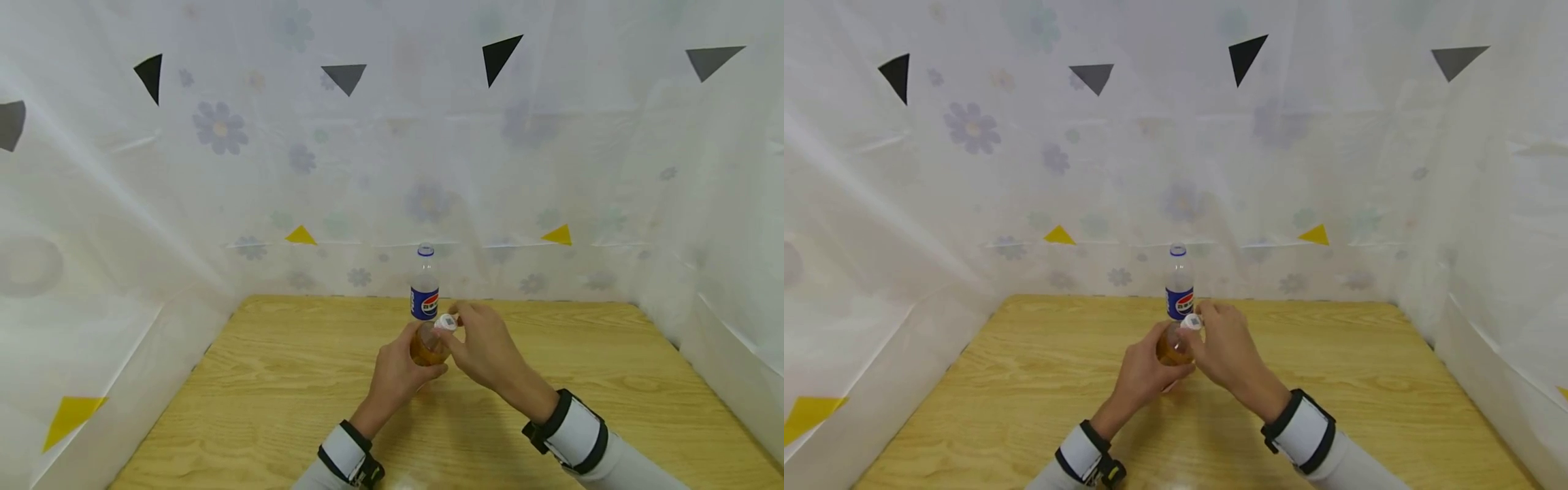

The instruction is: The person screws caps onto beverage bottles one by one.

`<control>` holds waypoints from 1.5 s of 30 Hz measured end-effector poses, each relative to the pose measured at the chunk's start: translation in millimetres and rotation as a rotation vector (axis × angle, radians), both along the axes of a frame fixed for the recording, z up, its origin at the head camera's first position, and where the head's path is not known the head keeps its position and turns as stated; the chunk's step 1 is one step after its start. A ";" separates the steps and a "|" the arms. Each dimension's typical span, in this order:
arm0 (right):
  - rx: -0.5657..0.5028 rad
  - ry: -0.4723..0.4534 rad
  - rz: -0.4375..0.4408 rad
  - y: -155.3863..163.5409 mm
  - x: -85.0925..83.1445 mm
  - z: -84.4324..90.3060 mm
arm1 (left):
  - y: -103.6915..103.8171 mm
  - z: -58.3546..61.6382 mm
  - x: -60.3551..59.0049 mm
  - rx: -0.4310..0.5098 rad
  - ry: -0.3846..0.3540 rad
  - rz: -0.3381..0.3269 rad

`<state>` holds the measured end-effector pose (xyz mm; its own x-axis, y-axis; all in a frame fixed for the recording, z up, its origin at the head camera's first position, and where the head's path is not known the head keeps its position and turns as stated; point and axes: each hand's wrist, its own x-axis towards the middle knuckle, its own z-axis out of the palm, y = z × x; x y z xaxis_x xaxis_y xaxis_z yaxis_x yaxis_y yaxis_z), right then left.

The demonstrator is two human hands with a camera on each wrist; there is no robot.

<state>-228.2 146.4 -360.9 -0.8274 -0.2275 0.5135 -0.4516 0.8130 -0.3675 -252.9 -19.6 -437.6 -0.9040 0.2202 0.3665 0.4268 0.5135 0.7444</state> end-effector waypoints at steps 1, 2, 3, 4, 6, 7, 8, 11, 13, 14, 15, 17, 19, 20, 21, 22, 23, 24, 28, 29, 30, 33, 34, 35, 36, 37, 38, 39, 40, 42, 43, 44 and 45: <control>0.007 -0.003 -0.001 0.0 0.8 0.5 | -0.2 0.3 0.0 0.001 0.006 -0.002; 0.012 -0.004 0.001 -0.1 1.5 1.0 | -0.6 0.6 -0.1 0.002 0.012 -0.002; 0.016 -0.005 0.008 -0.1 2.2 1.7 | -1.0 0.8 -0.2 0.001 0.017 -0.001; 0.019 -0.003 0.020 -0.1 2.6 2.5 | -1.0 0.7 -0.7 0.001 0.023 -0.002; 0.018 -0.001 0.056 -0.3 3.4 4.1 | -1.4 0.7 -1.0 -0.002 0.042 -0.002; 0.018 -0.002 0.072 -0.4 3.8 4.7 | -1.4 0.7 -1.1 -0.001 0.044 -0.002; 0.014 -0.007 0.084 -0.6 4.1 5.4 | -1.4 0.4 -1.2 -0.002 0.045 0.000; -0.004 -0.037 0.097 -1.1 4.4 5.7 | -1.4 -0.2 -1.0 0.006 0.050 -0.004; -0.015 -0.049 0.092 -1.2 4.4 5.0 | -1.3 -0.7 -0.6 0.010 0.042 -0.007; -0.022 -0.051 0.090 -1.1 4.1 4.3 | -1.1 -0.9 -0.4 0.009 0.038 -0.007; -0.026 -0.049 0.088 -1.0 3.8 3.4 | -0.9 -0.8 0.0 0.009 0.034 -0.009; -0.030 -0.033 0.092 -1.0 3.3 2.1 | -0.7 -0.8 0.5 0.006 0.027 -0.009; -0.035 -0.013 0.094 -0.9 3.0 0.7 | -0.4 -0.8 0.8 -0.001 0.021 -0.006; -0.038 -0.004 0.094 -0.9 2.8 0.1 | -0.3 -1.0 0.9 -0.004 0.022 -0.005; -0.040 0.002 0.093 -1.1 2.8 -0.5 | -0.4 -1.3 0.8 -0.008 0.023 -0.004; -0.042 0.010 0.092 -1.3 2.8 -0.9 | -0.4 -1.4 0.8 -0.009 0.025 -0.003; -0.044 0.016 0.089 -1.6 2.9 -1.2 | -0.2 -1.4 0.8 -0.010 0.025 -0.003; -0.044 0.020 0.081 -1.9 2.9 -1.4 | -0.1 -1.5 0.6 -0.012 0.027 -0.003; -0.030 0.028 0.046 -4.2 2.6 -2.9 | -0.2 -1.3 0.5 -0.009 0.030 -0.006; -0.025 0.028 0.037 -4.8 2.5 -3.4 | -0.2 -1.3 0.5 -0.008 0.030 -0.006; -0.019 0.030 0.029 -5.2 2.3 -4.0 | -0.3 -1.4 0.7 -0.007 0.030 -0.008; -0.011 0.045 0.017 -6.1 1.7 -6.3 | -0.6 -1.3 1.2 -0.002 0.025 -0.008; -0.009 0.049 0.012 -6.3 1.6 -7.0 | -0.6 -1.2 1.4 -0.002 0.025 -0.008; -0.008 0.054 0.009 -6.6 1.5 -7.7 | -0.5 -1.2 1.6 -0.001 0.024 -0.008; -0.008 0.060 0.006 -6.9 1.2 -8.5 | -0.5 -1.2 1.6 -0.001 0.023 -0.007; -0.009 0.065 0.004 -7.2 1.0 -9.1 | -0.4 -1.3 1.5 0.000 0.022 -0.006; -0.010 0.071 0.004 -7.5 0.7 -9.8 | -0.3 -1.4 1.5 -0.001 0.023 -0.004; -0.011 0.075 0.002 -7.8 0.5 -10.4 | 0.0 -1.5 1.7 0.000 0.022 -0.002; -0.011 0.079 0.000 -8.1 0.3 -11.0 | 0.3 -1.7 1.7 0.000 0.021 0.001; -0.014 0.087 0.000 -8.3 0.3 -11.1 | 0.9 -2.2 2.1 0.000 0.023 0.010; -0.016 0.091 -0.001 -8.3 0.3 -11.2 | 1.3 -2.3 2.4 0.000 0.025 0.014; -0.018 0.095 -0.003 -8.3 0.3 -11.2 | 1.8 -2.5 2.7 0.002 0.028 0.017; -0.019 0.099 -0.005 -8.2 0.3 -11.3 | 2.5 -2.6 2.9 0.002 0.033 0.022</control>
<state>-227.9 138.1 -372.2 -0.7734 -0.2133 0.5970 -0.4827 0.8086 -0.3364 -250.0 -17.1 -440.2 -0.8960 0.1998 0.3965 0.4398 0.5212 0.7314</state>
